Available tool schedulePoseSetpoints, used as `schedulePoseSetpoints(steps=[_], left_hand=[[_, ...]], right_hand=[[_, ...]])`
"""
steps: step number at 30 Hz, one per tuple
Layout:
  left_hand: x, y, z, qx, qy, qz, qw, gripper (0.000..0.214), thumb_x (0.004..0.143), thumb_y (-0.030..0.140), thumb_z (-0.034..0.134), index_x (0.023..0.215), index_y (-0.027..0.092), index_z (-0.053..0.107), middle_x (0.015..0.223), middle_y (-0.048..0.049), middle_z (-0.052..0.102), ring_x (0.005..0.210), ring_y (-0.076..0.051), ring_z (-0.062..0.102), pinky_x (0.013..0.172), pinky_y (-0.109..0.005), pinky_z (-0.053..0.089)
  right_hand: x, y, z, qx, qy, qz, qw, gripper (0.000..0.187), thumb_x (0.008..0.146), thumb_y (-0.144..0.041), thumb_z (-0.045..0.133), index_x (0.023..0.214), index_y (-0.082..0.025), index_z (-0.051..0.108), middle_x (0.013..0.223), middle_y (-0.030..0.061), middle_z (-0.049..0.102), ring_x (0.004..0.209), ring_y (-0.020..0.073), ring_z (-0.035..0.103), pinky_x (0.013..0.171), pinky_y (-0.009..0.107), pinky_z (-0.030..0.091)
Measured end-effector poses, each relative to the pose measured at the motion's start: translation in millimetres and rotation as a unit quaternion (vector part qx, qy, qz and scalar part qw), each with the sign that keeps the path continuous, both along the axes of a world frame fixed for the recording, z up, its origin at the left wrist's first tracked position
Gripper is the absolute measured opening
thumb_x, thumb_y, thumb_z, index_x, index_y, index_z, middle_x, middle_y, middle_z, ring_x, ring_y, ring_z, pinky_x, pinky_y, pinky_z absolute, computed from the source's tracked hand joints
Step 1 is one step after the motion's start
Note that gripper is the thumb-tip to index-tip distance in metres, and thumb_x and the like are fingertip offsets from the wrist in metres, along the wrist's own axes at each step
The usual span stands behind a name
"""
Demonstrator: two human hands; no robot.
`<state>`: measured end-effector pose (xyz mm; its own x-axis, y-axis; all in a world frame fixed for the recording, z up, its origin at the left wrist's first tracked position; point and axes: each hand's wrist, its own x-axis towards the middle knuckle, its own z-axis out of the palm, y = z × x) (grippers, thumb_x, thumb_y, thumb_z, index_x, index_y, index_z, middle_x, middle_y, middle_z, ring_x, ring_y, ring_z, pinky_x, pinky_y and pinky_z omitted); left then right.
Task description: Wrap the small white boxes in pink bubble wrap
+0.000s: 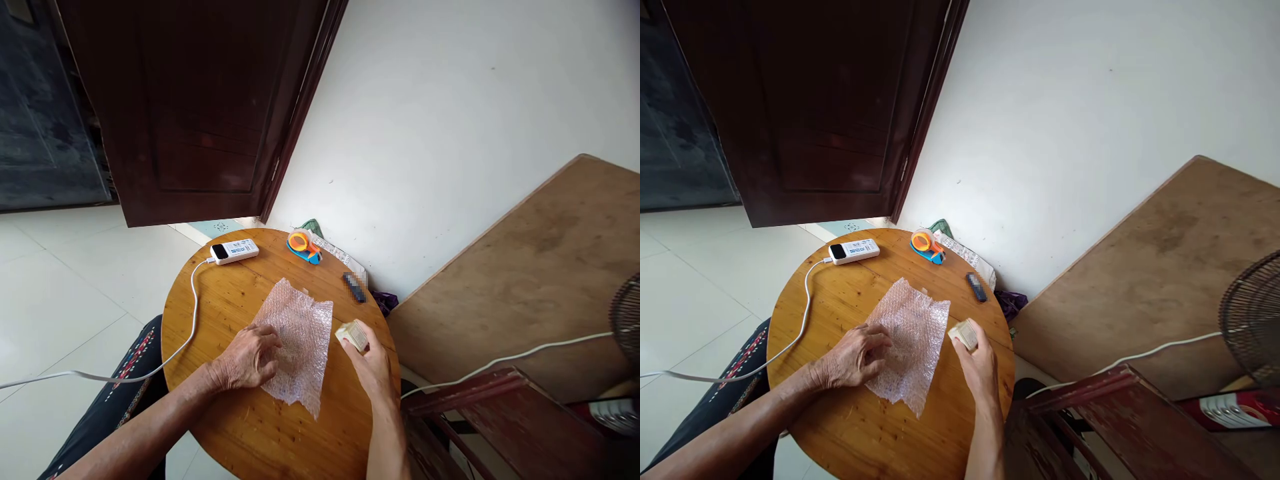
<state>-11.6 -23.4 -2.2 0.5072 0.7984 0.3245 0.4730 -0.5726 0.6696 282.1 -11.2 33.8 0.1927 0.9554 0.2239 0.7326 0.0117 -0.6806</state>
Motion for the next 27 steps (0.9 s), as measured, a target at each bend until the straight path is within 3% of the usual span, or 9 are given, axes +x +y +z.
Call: schedulePoseSetpoints(steps=[2, 5, 8, 11, 13, 16, 18, 22, 27], left_hand=[[1.1, 0.5, -0.9, 0.004, 0.009, -0.001, 1.000, 0.029, 0.073, 0.021, 0.057, 0.101, 0.019, 0.067, 0.105, -0.0087, 0.068, 0.094, -0.026, 0.065, 0.089, -0.038, 0.049], [1.8, 1.3, -2.7, 0.009, 0.016, 0.003, 1.000, 0.029, 0.074, 0.022, 0.057, 0.100, 0.020, 0.068, 0.104, -0.0080, 0.068, 0.092, -0.025, 0.065, 0.088, -0.038, 0.049], [1.7, 1.4, -4.7, 0.013, 0.017, 0.008, 1.000, 0.029, 0.075, 0.022, 0.057, 0.102, 0.020, 0.068, 0.105, -0.0081, 0.068, 0.092, -0.025, 0.065, 0.087, -0.037, 0.049], [1.7, 0.9, -5.0, 0.017, 0.020, 0.009, 1.000, 0.028, 0.075, 0.021, 0.057, 0.101, 0.020, 0.068, 0.103, -0.0081, 0.068, 0.092, -0.025, 0.065, 0.086, -0.037, 0.049], [2.1, 0.6, -4.1, 0.019, 0.022, 0.007, 1.000, 0.026, 0.075, 0.021, 0.057, 0.100, 0.020, 0.067, 0.100, -0.0075, 0.068, 0.091, -0.025, 0.065, 0.085, -0.037, 0.048], [3.0, 0.4, -2.9, 0.021, 0.029, 0.007, 0.999, 0.019, 0.078, 0.021, 0.056, 0.094, 0.020, 0.066, 0.093, -0.0061, 0.067, 0.087, -0.024, 0.064, 0.081, -0.035, 0.047], [3.7, 0.4, -3.4, 0.023, 0.031, 0.009, 0.999, 0.016, 0.079, 0.021, 0.055, 0.091, 0.020, 0.065, 0.090, -0.0056, 0.067, 0.084, -0.023, 0.064, 0.079, -0.034, 0.046], [4.7, 1.2, -7.0, 0.025, 0.030, 0.010, 0.999, 0.014, 0.078, 0.020, 0.055, 0.089, 0.020, 0.065, 0.088, -0.0062, 0.066, 0.083, -0.023, 0.063, 0.077, -0.033, 0.046], [2.9, 3.6, -1.9, -0.034, 0.024, 0.016, 0.999, 0.015, 0.078, 0.020, 0.055, 0.086, 0.019, 0.067, 0.085, -0.0051, 0.066, 0.080, -0.021, 0.063, 0.076, -0.030, 0.047]], right_hand=[[25.2, -5.2, -12.6, -0.057, -0.043, -0.012, 0.997, 0.057, 0.074, -0.042, 0.061, 0.125, -0.017, 0.058, 0.109, 0.0121, 0.071, 0.099, 0.0313, 0.066, 0.089, 0.047, 0.051], [40.0, -12.7, -27.7, -0.047, -0.081, -0.031, 0.995, 0.065, 0.075, -0.044, 0.058, 0.134, -0.019, 0.052, 0.123, 0.0129, 0.066, 0.112, 0.0324, 0.062, 0.096, 0.049, 0.047], [25.5, -18.0, -25.7, 0.038, -0.127, -0.063, 0.989, 0.066, 0.076, -0.045, 0.060, 0.136, -0.021, 0.051, 0.135, 0.0140, 0.058, 0.123, 0.0337, 0.055, 0.103, 0.049, 0.043], [-9.3, -20.8, -12.1, 0.130, -0.124, -0.057, 0.982, 0.043, 0.086, -0.040, 0.052, 0.122, -0.019, 0.062, 0.125, 0.0154, 0.063, 0.117, 0.0316, 0.057, 0.102, 0.047, 0.044], [-36.7, -19.3, -4.7, 0.146, -0.105, 0.026, 0.983, 0.032, 0.090, -0.036, 0.049, 0.112, -0.020, 0.066, 0.118, 0.0142, 0.066, 0.112, 0.0287, 0.060, 0.100, 0.045, 0.046], [-69.5, -7.4, -4.3, 0.107, -0.114, 0.168, 0.973, 0.025, 0.089, -0.028, 0.053, 0.108, -0.023, 0.068, 0.122, 0.0102, 0.066, 0.117, 0.0265, 0.058, 0.104, 0.043, 0.044], [-79.8, 5.7, -11.6, 0.076, -0.133, 0.204, 0.967, 0.028, 0.087, -0.024, 0.054, 0.112, -0.023, 0.067, 0.128, 0.0096, 0.063, 0.122, 0.0264, 0.055, 0.106, 0.043, 0.042], [-76.9, 26.0, -33.9, 0.044, -0.175, 0.146, 0.973, 0.028, 0.088, -0.025, 0.053, 0.111, -0.017, 0.067, 0.126, 0.0133, 0.063, 0.121, 0.0301, 0.055, 0.104, 0.049, 0.041], [-69.0, 23.5, -52.8, 0.042, -0.196, 0.117, 0.973, 0.034, 0.094, -0.027, 0.046, 0.124, -0.020, 0.061, 0.138, 0.0112, 0.057, 0.129, 0.0292, 0.049, 0.107, 0.050, 0.038]])
